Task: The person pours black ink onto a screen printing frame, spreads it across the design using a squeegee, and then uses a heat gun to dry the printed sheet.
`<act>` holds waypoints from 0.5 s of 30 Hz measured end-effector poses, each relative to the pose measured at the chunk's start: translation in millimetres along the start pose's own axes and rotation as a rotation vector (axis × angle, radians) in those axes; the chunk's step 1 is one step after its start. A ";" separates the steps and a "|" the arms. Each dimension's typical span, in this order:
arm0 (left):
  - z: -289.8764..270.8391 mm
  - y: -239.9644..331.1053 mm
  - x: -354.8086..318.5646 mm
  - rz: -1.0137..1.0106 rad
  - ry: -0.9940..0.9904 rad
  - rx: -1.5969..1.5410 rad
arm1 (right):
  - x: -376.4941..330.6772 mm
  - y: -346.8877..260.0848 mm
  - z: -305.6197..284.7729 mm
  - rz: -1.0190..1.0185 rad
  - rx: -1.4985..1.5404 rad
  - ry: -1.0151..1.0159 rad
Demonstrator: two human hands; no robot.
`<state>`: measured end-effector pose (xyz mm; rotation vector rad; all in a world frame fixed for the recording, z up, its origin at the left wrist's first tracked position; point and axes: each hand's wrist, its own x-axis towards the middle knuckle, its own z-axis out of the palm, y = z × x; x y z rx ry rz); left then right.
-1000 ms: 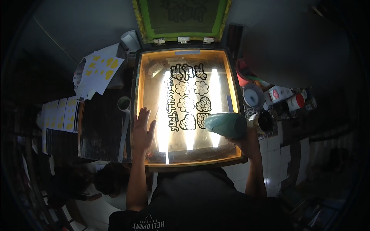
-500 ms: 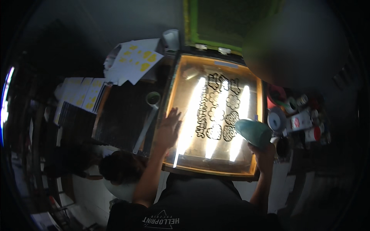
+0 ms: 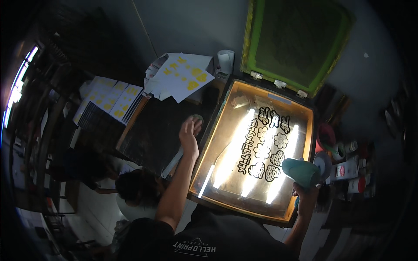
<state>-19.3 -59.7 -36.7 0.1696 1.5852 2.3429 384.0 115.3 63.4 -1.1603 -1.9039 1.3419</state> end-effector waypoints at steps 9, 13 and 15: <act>-11.9 -18.8 178.6 -0.262 0.226 -0.466 | -3.2 -12.7 2.6 -0.012 0.075 0.094; -2.5 -6.4 209.6 -0.127 0.342 -0.487 | -11.7 -36.4 13.3 0.046 0.090 0.197; 24.0 7.3 208.1 -0.104 0.405 -0.550 | -15.9 -34.0 10.7 0.060 0.090 0.244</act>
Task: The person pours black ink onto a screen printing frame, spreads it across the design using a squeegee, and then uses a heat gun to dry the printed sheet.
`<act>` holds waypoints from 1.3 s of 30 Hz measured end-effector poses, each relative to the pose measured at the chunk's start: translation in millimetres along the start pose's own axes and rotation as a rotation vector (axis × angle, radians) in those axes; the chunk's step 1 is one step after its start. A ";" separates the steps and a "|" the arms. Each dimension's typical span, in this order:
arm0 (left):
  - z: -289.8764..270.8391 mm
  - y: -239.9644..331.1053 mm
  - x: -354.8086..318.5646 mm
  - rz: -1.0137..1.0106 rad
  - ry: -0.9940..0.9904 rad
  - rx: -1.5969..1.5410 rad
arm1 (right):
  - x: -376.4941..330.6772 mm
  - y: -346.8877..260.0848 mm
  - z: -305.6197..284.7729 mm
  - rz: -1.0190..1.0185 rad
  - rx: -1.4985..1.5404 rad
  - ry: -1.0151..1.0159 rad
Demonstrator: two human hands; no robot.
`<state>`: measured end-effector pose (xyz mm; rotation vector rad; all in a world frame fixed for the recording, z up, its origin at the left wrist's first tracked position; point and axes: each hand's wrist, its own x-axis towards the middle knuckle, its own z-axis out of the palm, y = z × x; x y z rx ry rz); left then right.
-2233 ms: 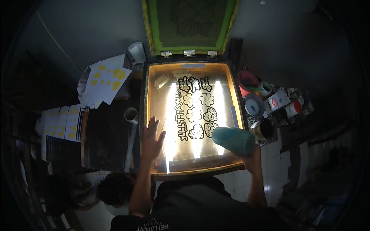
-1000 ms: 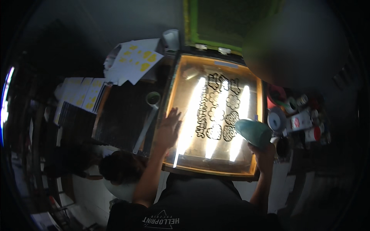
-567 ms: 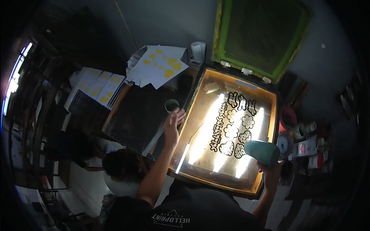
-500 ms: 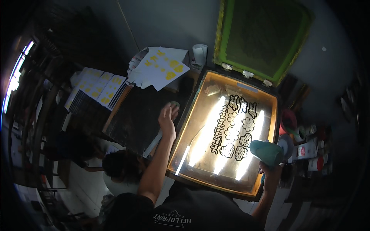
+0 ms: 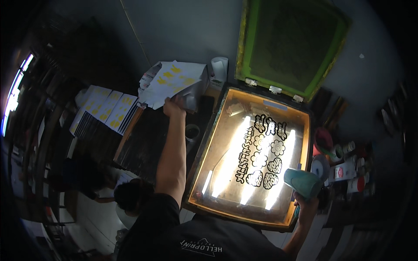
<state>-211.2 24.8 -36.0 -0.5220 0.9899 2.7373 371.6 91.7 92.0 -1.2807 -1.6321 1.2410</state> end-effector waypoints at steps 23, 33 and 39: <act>-216.5 154.3 -160.2 -0.105 -0.266 0.554 | 3.4 29.3 -5.7 0.074 -0.026 -0.094; -200.1 108.2 -241.7 0.105 -0.222 0.767 | 4.0 50.1 -7.8 -0.005 -0.185 -0.162; -196.1 75.8 -264.1 0.142 -0.054 0.502 | 13.5 51.0 0.2 -0.114 -0.189 -0.069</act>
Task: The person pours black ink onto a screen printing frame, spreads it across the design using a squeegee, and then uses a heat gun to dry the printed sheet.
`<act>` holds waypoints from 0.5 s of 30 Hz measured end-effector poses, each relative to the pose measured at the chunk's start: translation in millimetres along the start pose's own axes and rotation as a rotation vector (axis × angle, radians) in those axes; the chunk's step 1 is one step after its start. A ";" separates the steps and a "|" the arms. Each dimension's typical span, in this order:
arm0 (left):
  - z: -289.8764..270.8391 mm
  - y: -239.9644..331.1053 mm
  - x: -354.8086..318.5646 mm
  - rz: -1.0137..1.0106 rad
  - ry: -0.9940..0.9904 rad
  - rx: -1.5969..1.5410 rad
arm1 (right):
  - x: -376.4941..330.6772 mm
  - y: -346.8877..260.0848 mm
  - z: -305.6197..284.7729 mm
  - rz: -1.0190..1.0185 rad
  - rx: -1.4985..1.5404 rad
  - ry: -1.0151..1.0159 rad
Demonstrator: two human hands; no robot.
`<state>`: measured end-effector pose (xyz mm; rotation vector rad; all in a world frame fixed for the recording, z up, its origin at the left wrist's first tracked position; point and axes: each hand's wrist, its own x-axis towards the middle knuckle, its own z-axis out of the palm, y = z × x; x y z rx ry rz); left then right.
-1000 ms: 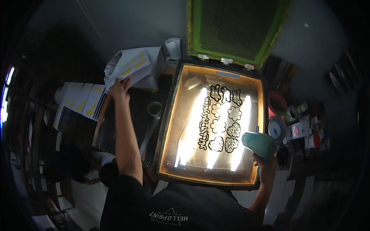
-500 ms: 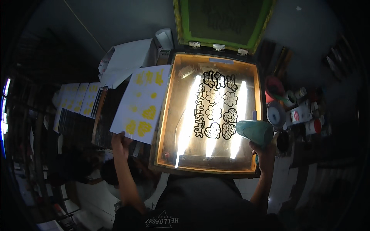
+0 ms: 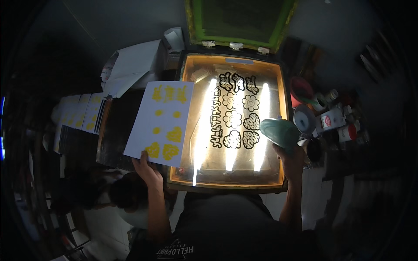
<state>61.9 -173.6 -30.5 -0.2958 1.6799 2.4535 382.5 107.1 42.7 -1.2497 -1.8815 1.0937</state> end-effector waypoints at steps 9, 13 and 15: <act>6.3 -9.9 -16.6 0.049 -0.055 0.108 | 19.7 -9.2 -10.2 0.041 -0.119 -0.140; 8.1 -19.0 -18.4 0.166 -0.080 0.093 | 35.3 -1.0 -10.8 0.030 -0.100 -0.182; 8.6 -20.8 -19.6 0.209 -0.097 0.150 | 42.8 9.0 -6.2 0.008 -0.002 -0.155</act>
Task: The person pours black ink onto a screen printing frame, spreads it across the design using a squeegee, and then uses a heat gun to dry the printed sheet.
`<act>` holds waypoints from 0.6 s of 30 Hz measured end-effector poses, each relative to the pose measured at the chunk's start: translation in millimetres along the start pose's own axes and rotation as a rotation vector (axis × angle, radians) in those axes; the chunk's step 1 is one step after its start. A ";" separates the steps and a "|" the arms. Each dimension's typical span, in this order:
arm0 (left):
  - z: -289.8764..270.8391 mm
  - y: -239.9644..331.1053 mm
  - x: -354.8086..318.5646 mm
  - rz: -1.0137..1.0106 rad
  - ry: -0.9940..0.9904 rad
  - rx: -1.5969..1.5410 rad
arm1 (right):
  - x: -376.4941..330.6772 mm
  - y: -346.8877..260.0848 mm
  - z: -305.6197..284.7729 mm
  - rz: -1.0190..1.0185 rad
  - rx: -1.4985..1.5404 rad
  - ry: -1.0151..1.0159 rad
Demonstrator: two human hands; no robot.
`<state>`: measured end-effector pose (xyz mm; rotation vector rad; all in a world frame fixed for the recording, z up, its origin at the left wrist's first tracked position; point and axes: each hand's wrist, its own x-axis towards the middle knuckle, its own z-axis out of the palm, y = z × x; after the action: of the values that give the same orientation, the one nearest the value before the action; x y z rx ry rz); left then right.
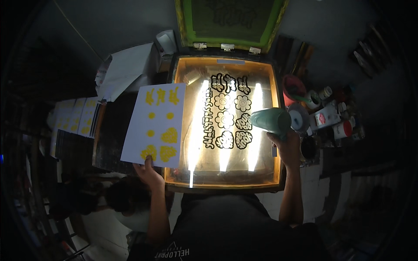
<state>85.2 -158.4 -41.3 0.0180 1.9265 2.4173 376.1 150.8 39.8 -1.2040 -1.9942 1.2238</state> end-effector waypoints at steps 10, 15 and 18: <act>-3.9 -8.3 3.5 0.025 -0.017 0.013 | 55.8 -10.7 0.4 -0.094 -0.115 0.072; -3.7 -9.9 1.1 0.032 -0.001 0.038 | 91.7 -1.1 3.0 -0.071 -0.086 0.005; -4.5 -9.1 0.5 0.013 -0.003 0.093 | 102.9 -14.9 13.5 -0.104 0.065 0.125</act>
<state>84.8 -160.8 -51.3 0.0382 2.0423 2.3321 309.9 232.0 43.7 -1.1029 -1.8868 1.1258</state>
